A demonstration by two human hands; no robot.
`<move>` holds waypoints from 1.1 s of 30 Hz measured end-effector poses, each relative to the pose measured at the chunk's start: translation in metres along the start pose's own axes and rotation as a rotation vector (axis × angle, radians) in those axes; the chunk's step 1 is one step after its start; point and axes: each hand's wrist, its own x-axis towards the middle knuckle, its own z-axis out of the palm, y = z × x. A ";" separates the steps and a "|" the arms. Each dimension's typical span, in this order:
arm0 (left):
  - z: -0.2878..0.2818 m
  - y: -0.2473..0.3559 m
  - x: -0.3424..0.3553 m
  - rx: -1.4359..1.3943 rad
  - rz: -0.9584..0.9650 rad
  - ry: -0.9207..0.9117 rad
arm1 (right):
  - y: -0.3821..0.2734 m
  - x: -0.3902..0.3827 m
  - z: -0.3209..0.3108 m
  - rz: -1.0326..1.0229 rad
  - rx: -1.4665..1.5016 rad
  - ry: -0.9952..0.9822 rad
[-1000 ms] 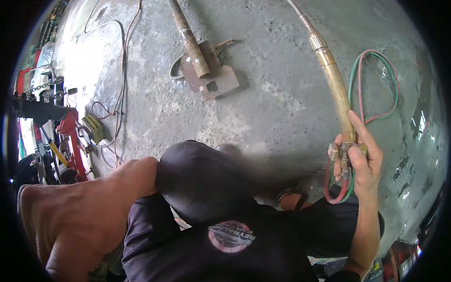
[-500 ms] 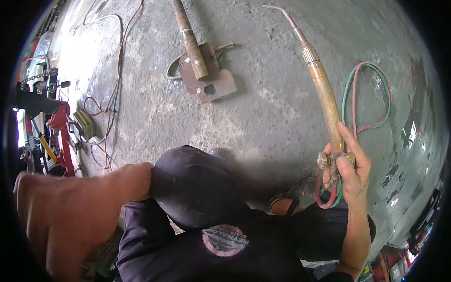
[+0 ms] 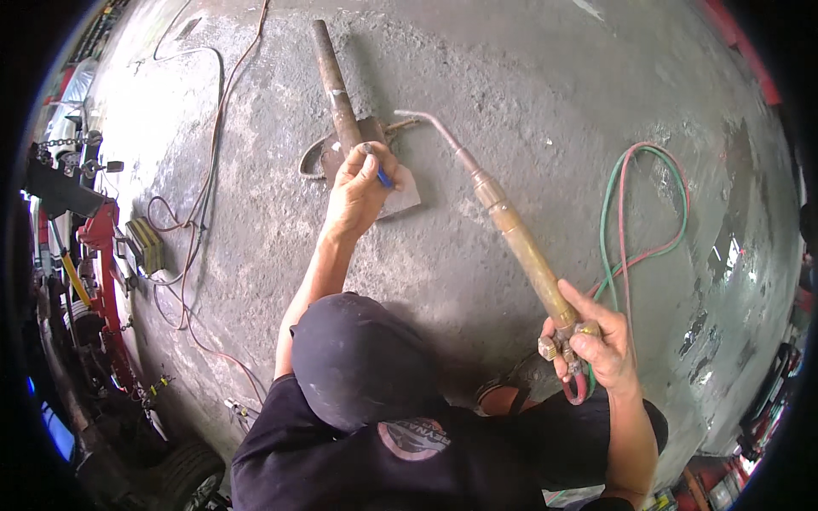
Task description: The person uses a cutting torch and a lighter to ignite it, then applies the flame to a metal piece on a concrete floor by hand.
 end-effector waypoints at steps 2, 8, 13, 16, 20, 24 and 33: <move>-0.006 0.001 0.004 -0.187 -0.034 -0.156 | 0.003 0.001 -0.001 0.031 0.048 -0.053; -0.003 -0.008 0.008 -0.334 -0.119 -0.159 | 0.011 0.004 -0.003 0.084 0.059 -0.092; -0.025 -0.035 0.008 -0.181 -0.148 -0.086 | 0.021 0.011 -0.005 0.093 0.051 -0.123; -0.068 -0.094 0.003 -0.328 -0.310 -0.144 | 0.020 0.016 -0.001 0.093 0.068 -0.122; -0.013 -0.064 -0.007 -0.172 -0.302 -0.027 | 0.022 0.019 -0.003 0.038 0.036 -0.108; 0.003 -0.062 -0.024 -0.034 -0.429 -0.058 | 0.020 0.024 0.006 -0.010 -0.052 -0.006; 0.019 -0.094 -0.057 0.075 -0.654 -0.229 | 0.023 0.020 0.004 -0.028 -0.103 0.124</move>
